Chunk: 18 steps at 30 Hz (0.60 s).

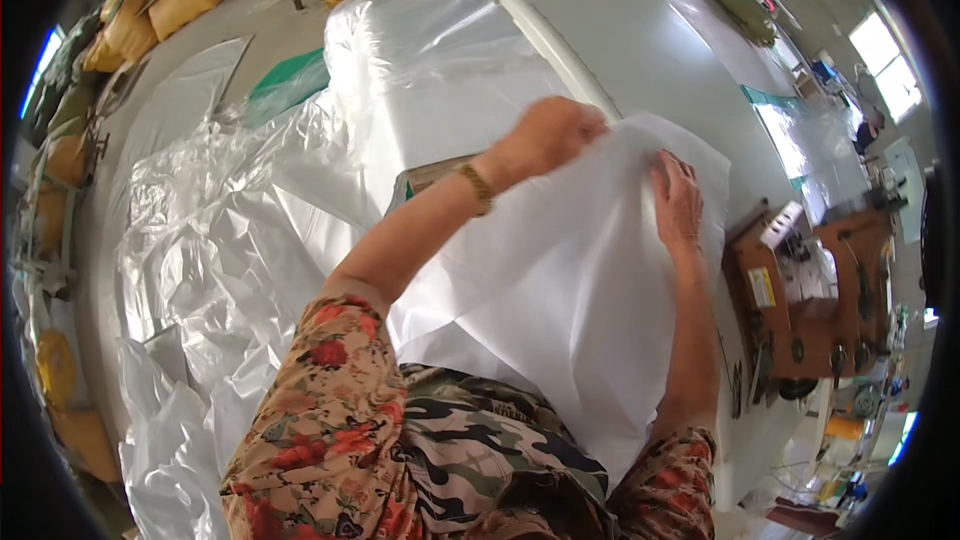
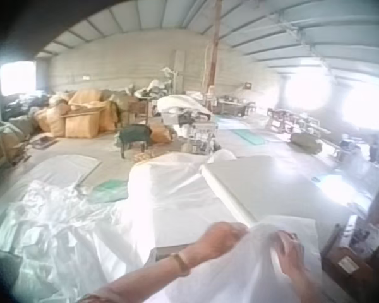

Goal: Sewing the edges of large white plastic bags using an industrial sewing machine.

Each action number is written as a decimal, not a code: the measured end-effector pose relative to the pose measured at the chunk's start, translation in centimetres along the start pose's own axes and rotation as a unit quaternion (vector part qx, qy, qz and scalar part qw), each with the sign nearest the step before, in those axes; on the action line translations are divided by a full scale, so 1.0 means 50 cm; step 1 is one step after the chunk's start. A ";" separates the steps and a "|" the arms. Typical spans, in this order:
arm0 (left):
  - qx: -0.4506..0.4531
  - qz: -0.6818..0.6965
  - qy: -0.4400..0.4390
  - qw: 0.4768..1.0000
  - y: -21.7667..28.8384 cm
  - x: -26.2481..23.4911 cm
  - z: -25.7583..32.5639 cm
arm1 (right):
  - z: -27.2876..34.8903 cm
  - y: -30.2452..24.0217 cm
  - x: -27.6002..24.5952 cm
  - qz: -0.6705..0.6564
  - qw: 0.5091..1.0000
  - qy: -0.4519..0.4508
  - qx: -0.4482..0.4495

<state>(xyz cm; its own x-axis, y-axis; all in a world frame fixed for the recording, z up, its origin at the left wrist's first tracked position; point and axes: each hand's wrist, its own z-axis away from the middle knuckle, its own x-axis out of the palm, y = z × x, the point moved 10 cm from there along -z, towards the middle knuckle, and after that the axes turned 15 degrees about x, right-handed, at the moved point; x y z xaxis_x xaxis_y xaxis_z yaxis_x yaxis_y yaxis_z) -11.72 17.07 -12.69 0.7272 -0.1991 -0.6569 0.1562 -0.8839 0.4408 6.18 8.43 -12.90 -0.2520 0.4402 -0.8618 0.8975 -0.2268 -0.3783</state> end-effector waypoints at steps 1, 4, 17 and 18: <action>-0.078 -0.004 0.020 0.997 -0.086 -0.039 0.039 | -0.017 -0.013 0.008 0.009 0.999 0.012 -0.042; -0.199 -0.146 0.035 0.968 -0.304 -0.127 0.176 | -0.052 -0.027 0.024 0.031 0.997 0.028 -0.069; -0.356 -0.306 -0.046 0.882 -0.830 -0.142 0.381 | -0.067 -0.044 0.021 0.024 0.999 0.013 -0.027; -0.343 -0.319 -0.037 0.883 -0.842 -0.135 0.374 | -0.067 -0.043 0.022 0.019 1.000 0.004 -0.020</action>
<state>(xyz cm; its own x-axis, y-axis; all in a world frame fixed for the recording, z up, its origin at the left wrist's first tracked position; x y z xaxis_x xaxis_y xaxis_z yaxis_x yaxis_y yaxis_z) -35.71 47.70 -38.26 0.3031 0.1980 -0.9322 0.9047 -0.3672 0.2162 5.18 12.32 -11.92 -0.2149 0.4393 -0.8723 0.9199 -0.2089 -0.3319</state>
